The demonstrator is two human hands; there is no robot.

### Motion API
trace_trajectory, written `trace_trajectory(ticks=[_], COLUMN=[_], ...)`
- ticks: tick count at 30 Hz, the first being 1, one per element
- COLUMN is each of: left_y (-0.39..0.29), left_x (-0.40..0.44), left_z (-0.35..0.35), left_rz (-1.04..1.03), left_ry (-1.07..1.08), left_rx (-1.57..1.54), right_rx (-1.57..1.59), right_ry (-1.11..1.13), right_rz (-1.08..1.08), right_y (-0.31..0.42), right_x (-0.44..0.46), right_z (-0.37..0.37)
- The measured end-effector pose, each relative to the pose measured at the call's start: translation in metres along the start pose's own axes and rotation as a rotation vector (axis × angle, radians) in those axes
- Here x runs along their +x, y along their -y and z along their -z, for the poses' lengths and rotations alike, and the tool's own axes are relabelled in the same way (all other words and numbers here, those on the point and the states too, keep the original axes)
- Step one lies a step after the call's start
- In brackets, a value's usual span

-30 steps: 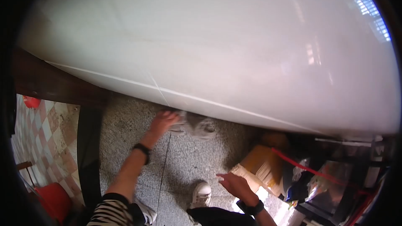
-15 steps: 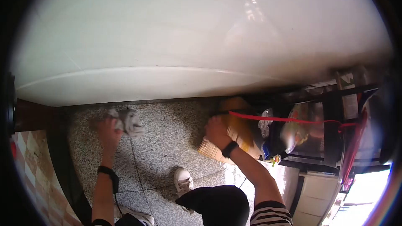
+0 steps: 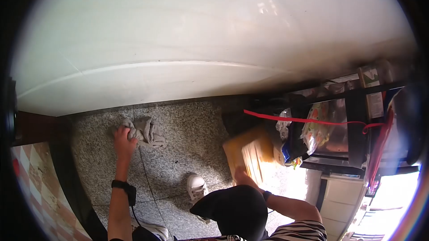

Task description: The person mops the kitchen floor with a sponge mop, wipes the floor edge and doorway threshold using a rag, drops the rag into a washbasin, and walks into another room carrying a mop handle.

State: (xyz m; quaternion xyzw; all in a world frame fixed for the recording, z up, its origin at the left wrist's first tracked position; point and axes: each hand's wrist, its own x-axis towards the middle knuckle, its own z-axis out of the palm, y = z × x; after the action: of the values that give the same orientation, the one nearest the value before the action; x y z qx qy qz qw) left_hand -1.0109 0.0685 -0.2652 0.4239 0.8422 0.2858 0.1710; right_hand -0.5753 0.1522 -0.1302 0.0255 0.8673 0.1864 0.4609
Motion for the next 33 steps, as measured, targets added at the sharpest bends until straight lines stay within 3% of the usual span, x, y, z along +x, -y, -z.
trace_trajectory(ticks=[5, 9, 10, 12, 14, 16, 21, 24, 26, 28, 30, 32, 33], left_y=[0.001, -0.007, -0.006, 0.0, 0.0, 0.0, 0.0, -0.003, -0.007, -0.02, -0.041, -0.066, -0.086], left_x=[-0.013, -0.015, -0.016, -0.016, -0.018, -0.021, -0.021, -0.025, -0.028, -0.031, -0.031, -0.034, -0.034], left_z=[-0.003, -0.005, -0.007, -0.011, -0.009, -0.006, -0.008, -0.005, -0.002, 0.0, 0.0, -0.011, -0.009], left_rz=[0.013, 0.084, 0.084, 0.04, 0.061, 0.078, 0.104, 0.092, 0.145, 0.205, 0.392, 0.47, 0.46], left_ry=[-0.031, -0.013, -0.007, -0.018, -0.015, -0.008, -0.018, -0.032, -0.011, 0.012, 0.157, 0.242, 0.275], left_rx=[-0.067, -0.153, -0.152, -0.166, -0.185, -0.199, -0.235, -0.254, -0.272, -0.297, -0.695, -0.884, -0.935], right_rx=[0.833, 1.002, 1.007, 0.491, 0.572, 0.33, 0.279, 0.213, 0.261, 0.582, 1.06, 1.674, 1.666], right_ry=[0.319, -0.281, -0.277, -0.308, -0.285, -0.216, -0.423, -0.387, -0.213, -0.213, -0.28, -0.004, -0.001], right_rz=[0.244, 0.077, 0.077, 0.179, 0.15, 0.039, -0.243, -0.34, -0.491, -0.265, -0.229, -0.111, -0.112], right_y=[-0.002, -0.045, -0.05, -0.058, -0.062, -0.07, -0.117, -0.126, -0.117, -0.11, -0.095, -0.096, -0.096], right_x=[0.02, 0.063, 0.059, 0.051, 0.047, 0.043, 0.041, 0.063, 0.087, 0.089, 0.102, 0.122, 0.13], right_z=[0.019, 0.046, 0.047, 0.045, 0.041, 0.038, 0.004, 0.014, 0.022, 0.049, 0.073, 0.106, 0.123])
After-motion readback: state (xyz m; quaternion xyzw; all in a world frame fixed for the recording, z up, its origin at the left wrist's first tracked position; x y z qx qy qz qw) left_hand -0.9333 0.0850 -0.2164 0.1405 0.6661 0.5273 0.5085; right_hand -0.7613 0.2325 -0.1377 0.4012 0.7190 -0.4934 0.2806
